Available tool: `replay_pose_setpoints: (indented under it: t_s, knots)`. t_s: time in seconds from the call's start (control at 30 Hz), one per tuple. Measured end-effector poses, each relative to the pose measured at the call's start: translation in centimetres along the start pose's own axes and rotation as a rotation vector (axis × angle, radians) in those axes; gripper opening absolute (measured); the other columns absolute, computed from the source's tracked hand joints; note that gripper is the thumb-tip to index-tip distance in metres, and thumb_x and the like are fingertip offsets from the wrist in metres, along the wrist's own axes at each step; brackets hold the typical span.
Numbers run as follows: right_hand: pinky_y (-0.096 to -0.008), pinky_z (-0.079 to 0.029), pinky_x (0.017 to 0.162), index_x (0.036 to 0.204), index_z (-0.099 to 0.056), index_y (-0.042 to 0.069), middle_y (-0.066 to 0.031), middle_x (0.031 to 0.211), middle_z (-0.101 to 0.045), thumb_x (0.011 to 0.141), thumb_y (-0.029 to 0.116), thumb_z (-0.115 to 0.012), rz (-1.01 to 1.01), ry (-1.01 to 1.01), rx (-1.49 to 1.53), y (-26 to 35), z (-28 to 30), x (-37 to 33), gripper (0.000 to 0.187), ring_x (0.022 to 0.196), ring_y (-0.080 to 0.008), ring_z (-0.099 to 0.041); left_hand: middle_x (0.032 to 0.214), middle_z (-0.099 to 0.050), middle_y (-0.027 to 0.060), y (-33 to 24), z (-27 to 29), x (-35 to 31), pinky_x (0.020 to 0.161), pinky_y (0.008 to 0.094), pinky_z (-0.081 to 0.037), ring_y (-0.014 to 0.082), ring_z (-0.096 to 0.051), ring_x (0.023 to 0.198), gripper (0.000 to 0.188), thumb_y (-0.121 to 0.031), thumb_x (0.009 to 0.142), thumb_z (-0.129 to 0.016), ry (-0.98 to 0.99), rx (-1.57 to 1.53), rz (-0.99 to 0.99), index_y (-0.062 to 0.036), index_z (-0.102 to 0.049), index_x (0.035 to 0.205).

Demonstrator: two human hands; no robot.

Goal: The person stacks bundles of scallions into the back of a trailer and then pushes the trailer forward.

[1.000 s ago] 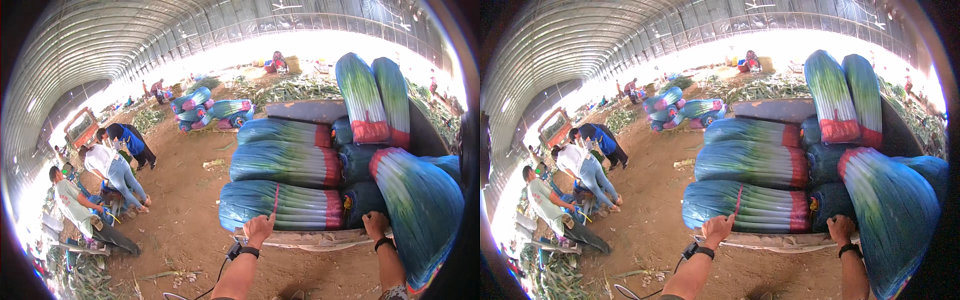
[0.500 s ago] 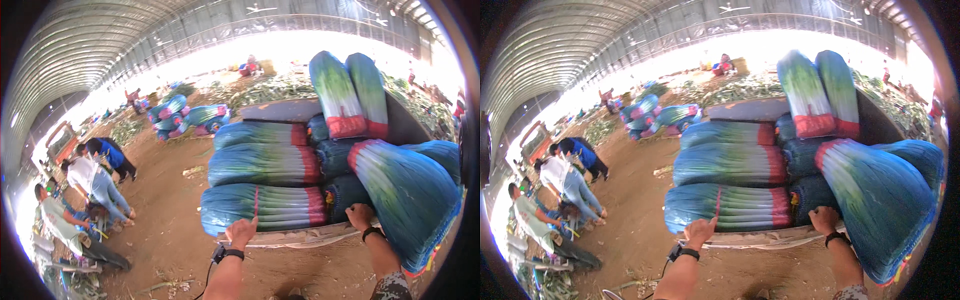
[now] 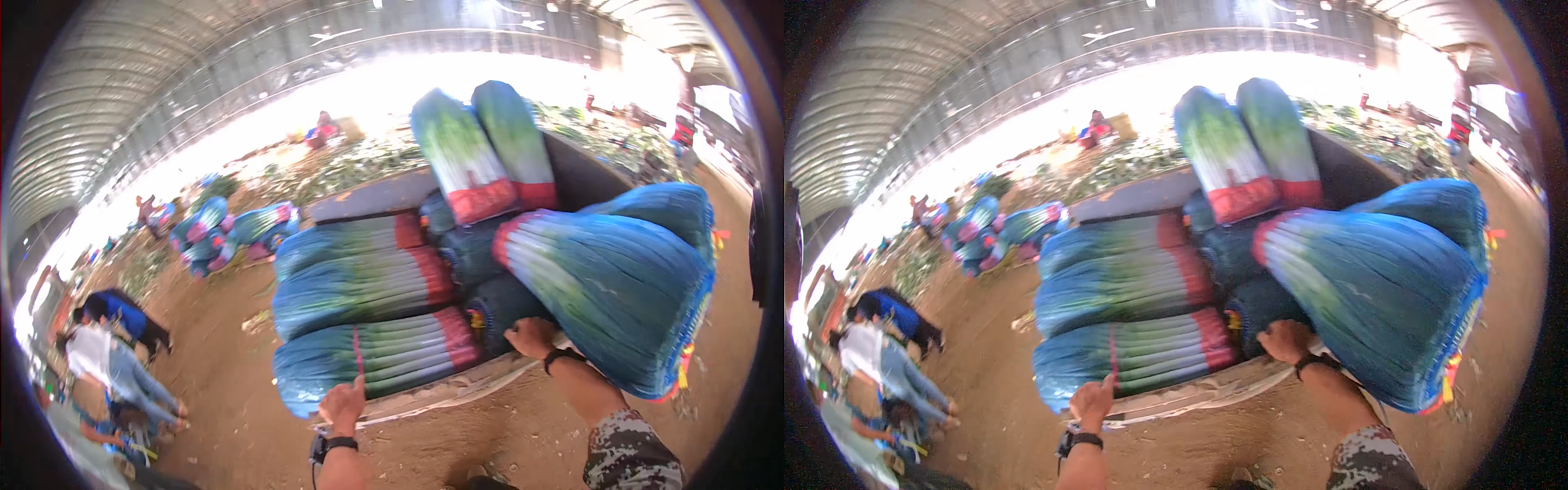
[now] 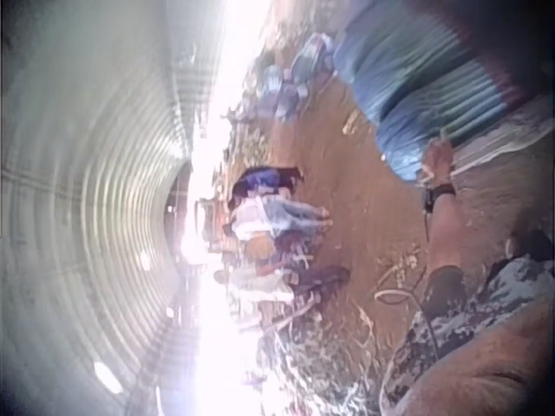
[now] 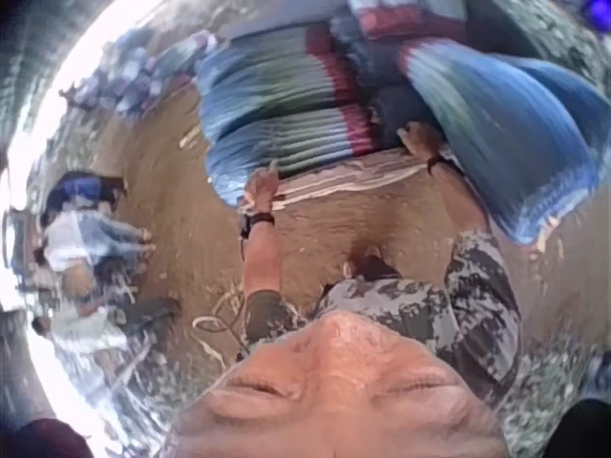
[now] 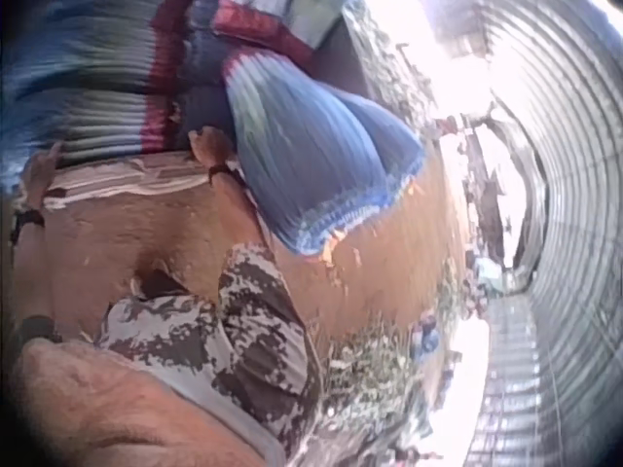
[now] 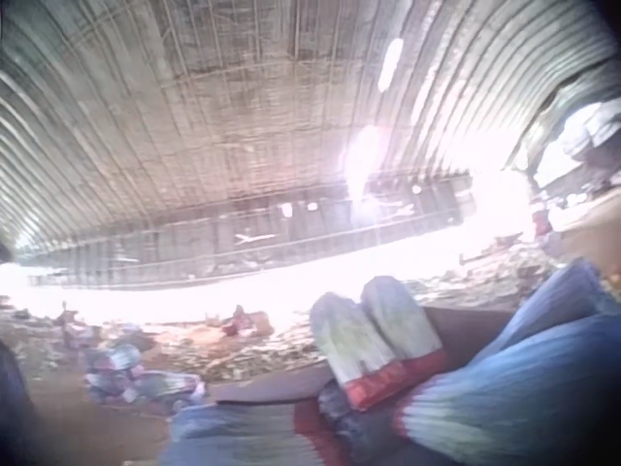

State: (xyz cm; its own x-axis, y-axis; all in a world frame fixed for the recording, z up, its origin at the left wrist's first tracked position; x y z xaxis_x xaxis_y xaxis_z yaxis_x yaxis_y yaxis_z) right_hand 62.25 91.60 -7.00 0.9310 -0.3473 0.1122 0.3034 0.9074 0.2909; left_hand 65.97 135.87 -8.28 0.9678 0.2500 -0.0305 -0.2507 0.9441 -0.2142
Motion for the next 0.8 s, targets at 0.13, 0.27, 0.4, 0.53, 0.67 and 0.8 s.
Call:
replay_pose_setpoints:
  t_s: [0.13,0.27,0.4,0.53,0.67,0.8]
  knots:
    - [-0.0513,-0.055,0.072,0.078,-0.078,0.012,-0.0190,0.080,-0.073,0.080,0.043,-0.064,-0.025,-0.049,0.030,0.4,0.1,-0.1,0.035,0.078,-0.0397,-0.071,0.098,-0.076,0.0185,0.2,0.3,0.0,0.086,0.0453,-0.052,0.0368,-0.072,0.097,0.061,-0.064,0.094,-0.048,0.028,-0.042,-0.038,-0.0134,-0.082,0.094]
    - [-0.0487,-0.056,0.073,0.076,-0.079,0.016,-0.0145,0.079,-0.074,0.079,0.044,-0.066,-0.046,-0.051,0.038,-0.5,-0.1,-0.2,0.031,0.077,-0.0363,-0.072,0.097,-0.076,0.0198,-0.6,0.0,0.0,0.087,0.0464,-0.052,0.0372,-0.072,0.098,0.062,-0.063,0.094,-0.049,0.009,-0.019,-0.004,-0.0103,-0.082,0.094]
    - [-0.0484,-0.056,0.073,0.077,-0.079,0.017,-0.0142,0.080,-0.075,0.079,0.044,-0.066,-0.053,-0.064,0.012,-0.5,-0.1,-0.2,0.030,0.077,-0.0359,-0.072,0.097,-0.076,0.0197,-0.6,0.2,-0.1,0.087,0.0466,-0.052,0.0379,-0.072,0.097,0.061,-0.061,0.094,-0.049,-0.017,-0.016,-0.022,-0.0100,-0.082,0.093]
    - [-0.0482,-0.057,0.074,0.077,-0.079,0.017,-0.0143,0.080,-0.075,0.078,0.044,-0.067,-0.026,-0.070,0.004,-0.3,-0.3,-0.2,0.030,0.078,-0.0356,-0.073,0.095,-0.075,0.0206,-0.4,0.5,-0.3,0.087,0.0468,-0.052,0.0380,-0.072,0.096,0.060,-0.061,0.093,-0.050,-0.029,-0.039,-0.020,-0.0092,-0.081,0.090]
    - [-0.0473,-0.057,0.074,0.076,-0.079,0.017,-0.0147,0.080,-0.075,0.078,0.044,-0.067,-0.035,-0.052,0.021,0.0,0.0,-0.3,0.030,0.078,-0.0351,-0.073,0.095,-0.075,0.0210,-0.5,0.6,-0.4,0.086,0.0467,-0.051,0.0380,-0.072,0.096,0.062,-0.061,0.093,-0.049,-0.018,-0.036,-0.026,-0.0081,-0.081,0.090]
    - [-0.0469,-0.057,0.073,0.076,-0.080,0.017,-0.0148,0.080,-0.075,0.078,0.044,-0.067,-0.035,-0.061,0.017,-0.1,0.1,-0.3,0.030,0.078,-0.0350,-0.073,0.092,-0.075,0.0215,-0.5,0.5,-0.3,0.084,0.0464,-0.051,0.0388,-0.072,0.093,0.064,-0.060,0.094,-0.048,-0.027,-0.037,-0.036,-0.0057,-0.080,0.087]
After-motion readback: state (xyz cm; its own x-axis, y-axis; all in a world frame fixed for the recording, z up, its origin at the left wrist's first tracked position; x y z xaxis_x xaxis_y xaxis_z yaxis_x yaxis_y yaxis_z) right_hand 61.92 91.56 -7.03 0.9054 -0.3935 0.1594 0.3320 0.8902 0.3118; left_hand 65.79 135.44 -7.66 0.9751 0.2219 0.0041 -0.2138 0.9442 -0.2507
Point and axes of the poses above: each hand's wrist, its own x-axis towards the middle knuckle, its own z-axis out of the back of the hand, y = z × x, the point moved 1 cm from there along x, towards the middle knuckle
